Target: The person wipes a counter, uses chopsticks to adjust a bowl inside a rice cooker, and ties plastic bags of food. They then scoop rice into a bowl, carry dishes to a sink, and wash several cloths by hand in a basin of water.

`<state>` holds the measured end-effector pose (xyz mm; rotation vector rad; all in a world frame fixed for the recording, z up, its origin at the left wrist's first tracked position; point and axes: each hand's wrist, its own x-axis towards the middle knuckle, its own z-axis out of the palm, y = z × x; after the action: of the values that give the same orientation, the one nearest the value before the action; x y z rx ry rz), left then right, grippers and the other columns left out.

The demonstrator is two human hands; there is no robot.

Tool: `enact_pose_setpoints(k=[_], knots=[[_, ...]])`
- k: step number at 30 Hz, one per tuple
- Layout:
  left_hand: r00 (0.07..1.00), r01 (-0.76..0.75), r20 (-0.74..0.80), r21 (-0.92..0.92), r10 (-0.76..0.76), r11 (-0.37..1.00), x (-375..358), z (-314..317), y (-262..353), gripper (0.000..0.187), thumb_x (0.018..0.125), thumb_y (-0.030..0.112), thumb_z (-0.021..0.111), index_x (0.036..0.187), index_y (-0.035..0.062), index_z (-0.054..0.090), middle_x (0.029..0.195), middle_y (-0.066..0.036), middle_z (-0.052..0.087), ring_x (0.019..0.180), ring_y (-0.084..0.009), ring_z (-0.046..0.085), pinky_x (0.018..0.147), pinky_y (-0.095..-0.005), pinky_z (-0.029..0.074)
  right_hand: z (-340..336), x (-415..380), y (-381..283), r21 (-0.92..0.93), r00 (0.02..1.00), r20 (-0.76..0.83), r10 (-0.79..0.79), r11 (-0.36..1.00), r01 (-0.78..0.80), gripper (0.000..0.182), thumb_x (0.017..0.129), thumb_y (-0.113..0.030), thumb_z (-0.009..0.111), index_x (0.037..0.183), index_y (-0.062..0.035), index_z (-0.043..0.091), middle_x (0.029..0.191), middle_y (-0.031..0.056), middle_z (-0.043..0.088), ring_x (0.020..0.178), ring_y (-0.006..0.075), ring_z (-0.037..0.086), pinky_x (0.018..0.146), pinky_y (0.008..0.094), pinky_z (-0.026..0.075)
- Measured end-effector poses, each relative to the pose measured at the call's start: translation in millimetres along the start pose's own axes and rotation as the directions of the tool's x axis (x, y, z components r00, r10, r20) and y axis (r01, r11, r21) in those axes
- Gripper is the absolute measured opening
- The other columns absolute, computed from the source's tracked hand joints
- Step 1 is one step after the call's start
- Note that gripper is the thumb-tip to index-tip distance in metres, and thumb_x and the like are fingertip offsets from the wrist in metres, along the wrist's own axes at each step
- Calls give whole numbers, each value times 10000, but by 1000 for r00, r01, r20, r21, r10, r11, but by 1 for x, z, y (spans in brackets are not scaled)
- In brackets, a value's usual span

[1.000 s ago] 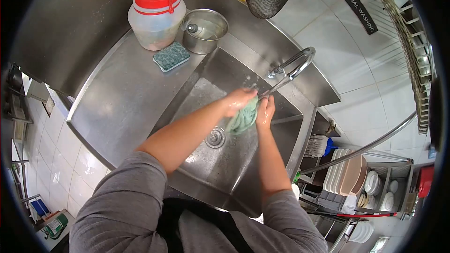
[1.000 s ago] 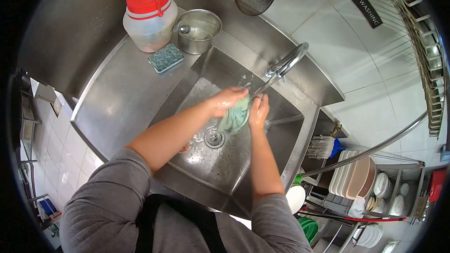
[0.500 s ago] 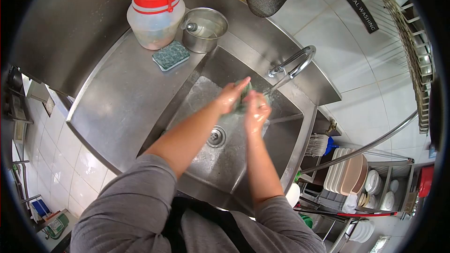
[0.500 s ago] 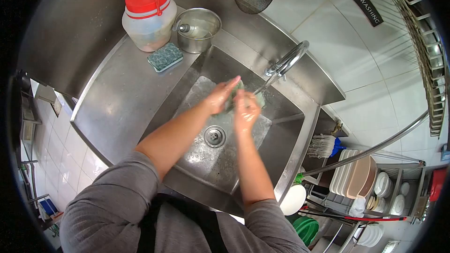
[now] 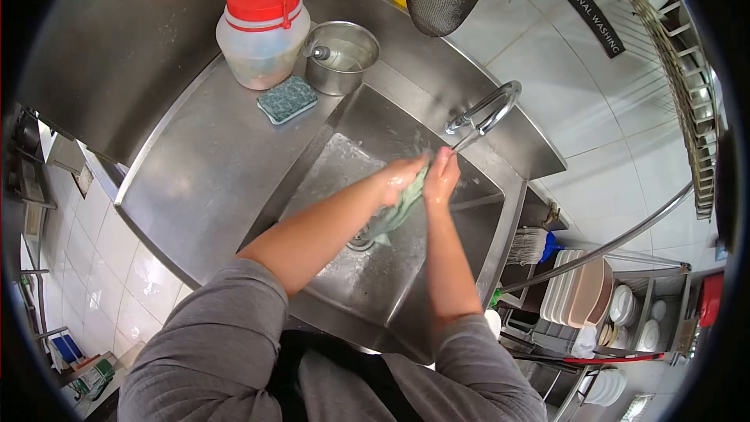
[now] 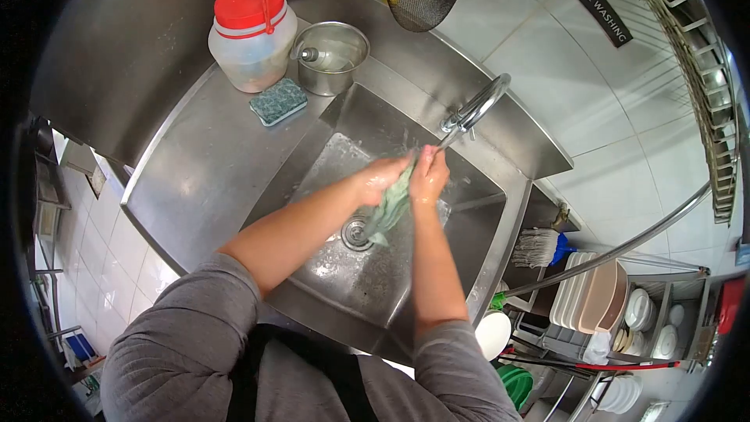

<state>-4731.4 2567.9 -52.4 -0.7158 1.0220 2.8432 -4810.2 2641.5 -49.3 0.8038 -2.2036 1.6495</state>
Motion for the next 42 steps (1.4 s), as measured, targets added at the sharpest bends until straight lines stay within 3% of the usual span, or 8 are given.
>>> enact_pose_setpoints(k=[5, 9, 15, 18, 30, 35, 38, 42], knots=[[910, -411, 322, 609, 262, 679, -24, -31, 34, 607, 868, 455, 664, 1263, 17, 520, 1115, -87, 625, 1018, -225, 601, 900, -366, 464, -48, 25, 1, -187, 463, 858, 224, 974, -124, 466, 914, -440, 602, 788, 6, 647, 676, 56, 616, 615, 138, 505, 608, 335, 449], [957, -256, 254, 967, 138, -5, 3, -85, -14, 536, 827, 438, 709, 1114, -9, 633, 1172, -168, 634, 1102, -265, 581, 928, -385, 442, -66, 33, -45, 242, 665, 686, 296, 769, -591, 254, 918, -260, 636, 979, -17, 678, 807, 4, 658, 731, 86, 583, 653, 232, 463], [912, -136, -397, -57, 103, 989, -36, 6, 22, 656, 843, 635, 571, 1020, 10, 661, 994, -166, 656, 958, -257, 628, 794, -400, 498, -18, -28, -21, 250, 960, 239, 149, 945, -209, 232, 896, -279, 648, 868, -49, 631, 730, -52, 542, 617, 59, 425, 536, 239, 334], [985, -119, -137, -99, 105, 988, 70, -60, -32, 641, 872, 619, 545, 1007, 2, 658, 1013, -175, 641, 950, -252, 599, 741, -425, 491, 12, -57, -53, 156, 965, 17, -261, 954, 256, 329, 902, -283, 647, 689, -35, 606, 649, -47, 519, 600, 61, 407, 514, 256, 321], [971, 25, -236, 258, 39, 966, -5, 20, -10, 640, 879, 589, 531, 1150, 12, 594, 1099, -108, 637, 983, -211, 618, 805, -366, 489, 0, -16, 3, 77, 977, -96, 190, 980, -183, 440, 982, -340, 528, 675, -34, 605, 591, -6, 498, 589, 105, 418, 535, 300, 365], [952, 12, 304, -163, 39, 986, -10, 17, 41, 363, 966, 341, 542, 1168, 42, 584, 1146, -95, 631, 1022, -200, 621, 900, -373, 506, -15, -16, 11, 578, 539, 571, 619, 163, -800, 596, 972, -570, 389, 1158, -43, 598, 954, 10, 648, 897, 140, 583, 836, 290, 449], [962, -50, 247, -270, 119, 961, -20, -16, 71, 444, 951, 432, 528, 1165, 47, 585, 1155, -106, 632, 1034, -206, 622, 906, -369, 507, -46, -47, 43, -44, 365, 883, 295, 827, -561, 472, 930, -332, 620, 1274, -19, 538, 1225, 50, 590, 1083, 133, 530, 950, 288, 403], [953, -196, 124, -446, 277, 873, -40, -66, 60, 562, 943, 558, 454, 1168, 64, 598, 1115, -95, 657, 1009, -194, 631, 879, -353, 502, -44, -58, 59, -129, 445, 672, 592, 685, -717, 448, 868, -179, 701, 1256, -10, 555, 1121, 46, 632, 1020, 147, 570, 918, 278, 431]])
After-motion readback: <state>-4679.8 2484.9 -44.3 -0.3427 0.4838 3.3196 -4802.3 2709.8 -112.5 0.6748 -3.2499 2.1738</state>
